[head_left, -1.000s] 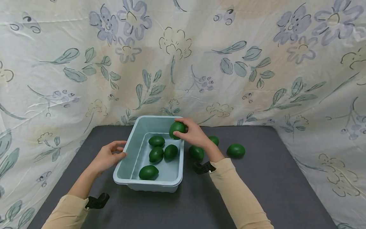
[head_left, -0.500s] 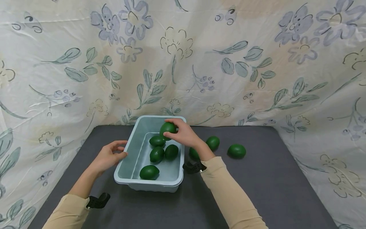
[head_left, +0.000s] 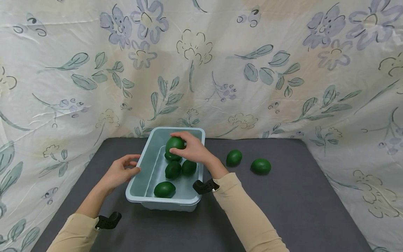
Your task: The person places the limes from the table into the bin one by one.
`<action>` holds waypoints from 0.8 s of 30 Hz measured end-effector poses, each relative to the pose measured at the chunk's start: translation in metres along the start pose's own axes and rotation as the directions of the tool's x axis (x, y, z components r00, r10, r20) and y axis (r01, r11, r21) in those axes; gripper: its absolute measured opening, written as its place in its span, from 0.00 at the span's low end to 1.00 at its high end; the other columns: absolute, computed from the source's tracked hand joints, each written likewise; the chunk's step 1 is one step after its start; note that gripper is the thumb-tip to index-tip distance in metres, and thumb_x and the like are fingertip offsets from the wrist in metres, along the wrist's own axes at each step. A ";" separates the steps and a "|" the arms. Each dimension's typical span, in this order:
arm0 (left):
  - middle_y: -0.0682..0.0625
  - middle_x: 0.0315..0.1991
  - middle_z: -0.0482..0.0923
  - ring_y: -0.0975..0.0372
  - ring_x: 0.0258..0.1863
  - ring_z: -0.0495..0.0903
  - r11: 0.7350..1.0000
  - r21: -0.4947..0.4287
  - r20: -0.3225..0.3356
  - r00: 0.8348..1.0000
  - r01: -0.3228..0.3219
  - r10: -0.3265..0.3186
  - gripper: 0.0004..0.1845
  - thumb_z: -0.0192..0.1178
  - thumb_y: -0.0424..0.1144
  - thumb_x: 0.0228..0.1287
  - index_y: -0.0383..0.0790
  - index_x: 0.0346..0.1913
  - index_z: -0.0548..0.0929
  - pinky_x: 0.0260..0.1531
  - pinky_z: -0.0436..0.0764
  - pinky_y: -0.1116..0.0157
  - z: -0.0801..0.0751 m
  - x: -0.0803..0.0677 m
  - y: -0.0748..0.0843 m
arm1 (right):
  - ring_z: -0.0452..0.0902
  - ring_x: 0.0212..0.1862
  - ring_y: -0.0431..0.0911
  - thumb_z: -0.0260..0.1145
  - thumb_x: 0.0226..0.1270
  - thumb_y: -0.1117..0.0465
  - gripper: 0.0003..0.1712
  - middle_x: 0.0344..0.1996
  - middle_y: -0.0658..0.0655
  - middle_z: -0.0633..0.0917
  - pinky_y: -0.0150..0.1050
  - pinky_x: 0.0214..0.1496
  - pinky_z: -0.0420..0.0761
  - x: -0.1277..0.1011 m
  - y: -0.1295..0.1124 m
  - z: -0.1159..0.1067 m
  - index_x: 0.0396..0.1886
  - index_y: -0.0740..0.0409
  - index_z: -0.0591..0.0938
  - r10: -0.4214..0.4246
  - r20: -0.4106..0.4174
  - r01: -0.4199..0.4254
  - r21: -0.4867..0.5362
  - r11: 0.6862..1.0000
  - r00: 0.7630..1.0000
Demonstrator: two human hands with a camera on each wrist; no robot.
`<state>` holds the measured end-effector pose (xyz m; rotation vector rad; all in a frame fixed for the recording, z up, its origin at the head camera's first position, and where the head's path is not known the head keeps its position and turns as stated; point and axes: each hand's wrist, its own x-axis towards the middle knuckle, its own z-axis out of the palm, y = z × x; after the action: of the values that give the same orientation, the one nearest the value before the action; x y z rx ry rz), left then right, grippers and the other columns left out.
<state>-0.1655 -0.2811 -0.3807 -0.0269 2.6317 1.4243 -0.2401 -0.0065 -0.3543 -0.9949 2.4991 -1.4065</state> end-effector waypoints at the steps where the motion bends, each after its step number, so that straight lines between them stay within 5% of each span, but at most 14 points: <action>1: 0.35 0.50 0.71 0.55 0.36 0.79 1.000 -0.001 0.001 1.000 0.001 -0.001 0.29 0.58 0.36 0.62 0.37 0.65 0.62 0.30 0.81 0.58 0.000 0.000 0.000 | 0.71 0.51 0.43 0.64 0.61 0.53 0.31 0.60 0.52 0.68 0.33 0.44 0.75 0.001 0.000 0.001 0.64 0.49 0.68 -0.003 0.002 0.003 -0.010 1.000 1.000; 12: 0.35 0.49 0.71 0.56 0.36 0.78 1.000 0.017 0.002 1.000 0.008 -0.008 0.29 0.57 0.36 0.62 0.37 0.65 0.62 0.29 0.80 0.60 -0.001 0.001 0.001 | 0.72 0.49 0.42 0.64 0.61 0.54 0.31 0.60 0.52 0.69 0.31 0.46 0.75 0.002 -0.004 0.010 0.64 0.51 0.68 -0.019 0.045 0.019 -0.005 1.000 0.999; 19: 0.35 0.49 0.71 0.55 0.35 0.78 1.000 0.021 0.003 1.000 0.002 -0.002 0.29 0.57 0.36 0.62 0.37 0.65 0.63 0.28 0.80 0.61 -0.001 0.000 0.001 | 0.62 0.65 0.45 0.62 0.63 0.50 0.32 0.64 0.50 0.66 0.43 0.62 0.66 0.001 -0.003 0.007 0.66 0.47 0.66 -0.018 0.069 0.022 -0.060 0.998 0.997; 24: 0.35 0.49 0.71 0.56 0.35 0.78 1.000 0.024 -0.004 1.000 0.009 -0.009 0.29 0.57 0.36 0.62 0.37 0.65 0.63 0.28 0.80 0.61 0.000 0.001 0.001 | 0.58 0.67 0.45 0.61 0.64 0.49 0.32 0.66 0.50 0.65 0.47 0.64 0.63 0.000 -0.003 0.002 0.67 0.48 0.65 -0.028 0.078 0.032 -0.049 0.998 0.997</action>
<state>-0.1663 -0.2805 -0.3802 -0.0385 2.6479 1.3910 -0.2376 -0.0090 -0.3529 -1.0783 2.4857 -1.2931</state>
